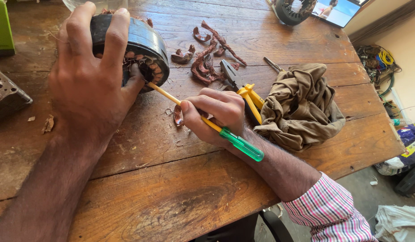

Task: The person holds a burnt electric motor stator on a wooden workbench and uses a green-handled screwdriver to pry burnt copper windings out of the stator slots, working around the ring and pulling loosened winding pieces out by hand onto the table.

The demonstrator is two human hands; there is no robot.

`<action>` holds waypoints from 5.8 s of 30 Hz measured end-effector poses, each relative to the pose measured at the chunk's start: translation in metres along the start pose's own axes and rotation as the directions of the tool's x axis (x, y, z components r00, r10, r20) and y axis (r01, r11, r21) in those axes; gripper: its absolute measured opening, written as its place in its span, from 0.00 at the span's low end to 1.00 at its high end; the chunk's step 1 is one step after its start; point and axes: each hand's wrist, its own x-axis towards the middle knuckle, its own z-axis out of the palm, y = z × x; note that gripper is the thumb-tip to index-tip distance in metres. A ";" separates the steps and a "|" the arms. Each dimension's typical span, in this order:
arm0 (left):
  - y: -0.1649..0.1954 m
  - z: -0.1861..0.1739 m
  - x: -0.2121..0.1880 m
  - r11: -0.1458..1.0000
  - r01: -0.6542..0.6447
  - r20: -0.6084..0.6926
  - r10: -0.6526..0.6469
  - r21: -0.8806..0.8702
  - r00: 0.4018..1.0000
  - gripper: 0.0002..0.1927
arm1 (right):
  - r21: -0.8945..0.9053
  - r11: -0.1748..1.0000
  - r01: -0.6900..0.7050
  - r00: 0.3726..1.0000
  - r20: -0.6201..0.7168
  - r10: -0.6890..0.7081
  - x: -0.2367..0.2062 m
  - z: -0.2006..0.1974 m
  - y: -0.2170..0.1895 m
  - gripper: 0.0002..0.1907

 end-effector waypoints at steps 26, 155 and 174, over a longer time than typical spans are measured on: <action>-0.004 0.007 0.006 0.998 -0.054 -0.065 0.057 0.042 0.996 0.37 | 0.019 1.000 0.008 1.000 0.004 -0.008 0.001 0.000 0.000 0.03; 0.020 -0.019 -0.002 0.943 0.188 0.136 -0.156 -0.275 0.978 0.45 | 0.153 0.955 -0.256 0.966 0.010 0.257 0.003 0.011 -0.017 0.09; 0.017 -0.017 -0.023 0.999 0.035 0.133 -0.034 -0.005 0.991 0.40 | 0.108 0.959 -0.263 0.964 -0.003 0.265 0.002 0.007 -0.019 0.07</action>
